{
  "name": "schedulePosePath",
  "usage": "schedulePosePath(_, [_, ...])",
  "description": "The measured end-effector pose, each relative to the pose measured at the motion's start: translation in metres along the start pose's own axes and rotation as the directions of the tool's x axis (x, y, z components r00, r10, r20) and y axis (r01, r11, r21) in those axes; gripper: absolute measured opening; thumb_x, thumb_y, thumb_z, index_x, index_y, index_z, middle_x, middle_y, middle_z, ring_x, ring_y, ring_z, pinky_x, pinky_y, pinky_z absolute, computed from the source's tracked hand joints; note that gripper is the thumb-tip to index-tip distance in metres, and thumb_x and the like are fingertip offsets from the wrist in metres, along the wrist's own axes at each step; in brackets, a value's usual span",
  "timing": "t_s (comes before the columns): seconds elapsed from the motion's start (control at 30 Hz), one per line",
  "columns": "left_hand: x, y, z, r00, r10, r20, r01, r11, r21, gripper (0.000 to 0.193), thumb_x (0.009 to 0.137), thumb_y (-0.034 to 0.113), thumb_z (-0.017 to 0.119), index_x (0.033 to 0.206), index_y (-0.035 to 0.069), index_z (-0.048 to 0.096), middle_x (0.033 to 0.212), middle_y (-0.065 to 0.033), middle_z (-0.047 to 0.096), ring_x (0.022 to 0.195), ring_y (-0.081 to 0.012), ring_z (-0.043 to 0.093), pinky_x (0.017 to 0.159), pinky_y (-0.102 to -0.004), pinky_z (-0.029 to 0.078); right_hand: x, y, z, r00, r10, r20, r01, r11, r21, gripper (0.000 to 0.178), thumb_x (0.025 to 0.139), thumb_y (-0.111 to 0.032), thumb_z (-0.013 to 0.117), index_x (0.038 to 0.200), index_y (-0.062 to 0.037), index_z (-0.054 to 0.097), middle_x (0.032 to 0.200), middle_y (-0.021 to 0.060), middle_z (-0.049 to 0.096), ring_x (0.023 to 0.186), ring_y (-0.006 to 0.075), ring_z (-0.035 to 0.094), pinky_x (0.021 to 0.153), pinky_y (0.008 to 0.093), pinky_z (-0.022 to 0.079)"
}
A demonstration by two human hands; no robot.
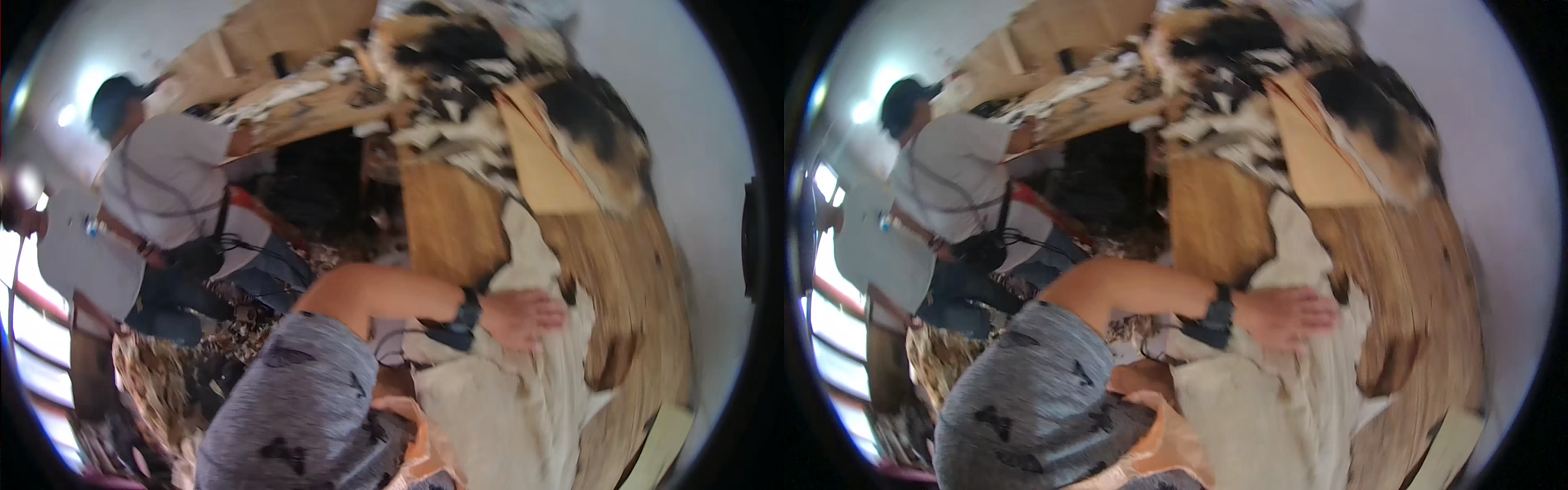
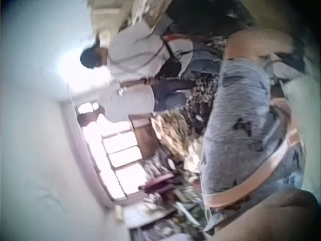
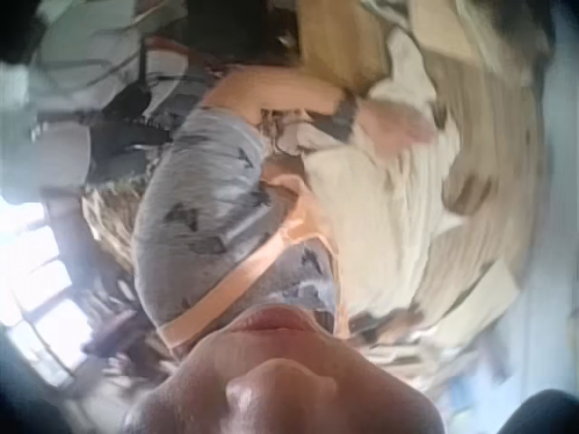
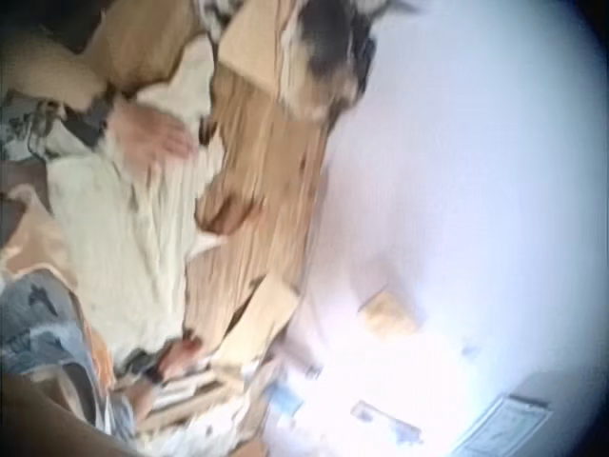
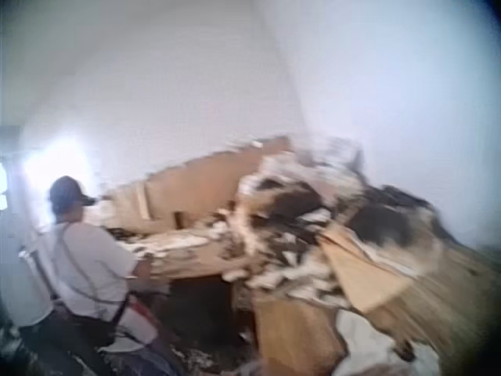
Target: Inspecting, sorting, and cutting animal pelts in a leather-working workshop.
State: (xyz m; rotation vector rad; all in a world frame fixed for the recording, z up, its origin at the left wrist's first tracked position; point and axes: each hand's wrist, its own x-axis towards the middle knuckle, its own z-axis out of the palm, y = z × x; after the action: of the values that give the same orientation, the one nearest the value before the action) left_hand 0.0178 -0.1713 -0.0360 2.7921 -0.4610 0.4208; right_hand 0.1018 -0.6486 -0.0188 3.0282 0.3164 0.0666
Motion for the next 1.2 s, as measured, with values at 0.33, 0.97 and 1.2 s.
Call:
schedulePosePath(0.33, [-0.009, -0.003, 0.006, 0.994, -0.049, -0.093, 0.049, 0.999, -0.003, 0.054, 0.082, 0.039, 0.045, 0.123, 0.005, 0.039, 0.129, -0.0107, 0.037, 0.124, -0.0249, 0.027, 0.101, -0.0430, 0.020, 0.054, 0.029, 0.024, 0.864, -0.439, -0.246, 0.415, 0.898, -0.147, 0.025, 0.088, -0.017, 0.046, 0.100, 0.0019, 0.056, 0.085, 0.0073, 0.059, 0.081, 0.0173, 0.057, 0.074, 0.0267, 0.045])
schedulePosePath(0.97, [-0.008, -0.002, 0.000, 0.996, -0.063, -0.063, 0.063, 0.998, 0.005, 0.053, 0.081, 0.039, 0.045, 0.124, 0.008, 0.039, 0.129, -0.0086, 0.036, 0.125, -0.0228, 0.026, 0.102, -0.0405, 0.019, 0.048, 0.029, 0.026, 0.879, -0.408, -0.248, 0.388, 0.913, -0.126, 0.024, 0.088, -0.017, 0.044, 0.100, -0.0007, 0.056, 0.087, 0.0080, 0.059, 0.083, 0.0187, 0.056, 0.075, 0.0276, 0.045])
schedulePosePath(1.2, [-0.008, 0.000, -0.004, 0.994, -0.033, -0.106, 0.039, 0.998, 0.049, 0.052, 0.081, 0.040, 0.045, 0.121, 0.006, 0.043, 0.127, -0.0074, 0.039, 0.123, -0.0212, 0.029, 0.100, -0.0389, 0.021, 0.044, 0.023, 0.022, 0.888, -0.385, -0.253, 0.369, 0.923, -0.111, 0.024, 0.088, -0.017, 0.043, 0.100, -0.0016, 0.056, 0.087, 0.0082, 0.059, 0.085, 0.0192, 0.056, 0.075, 0.0280, 0.044])
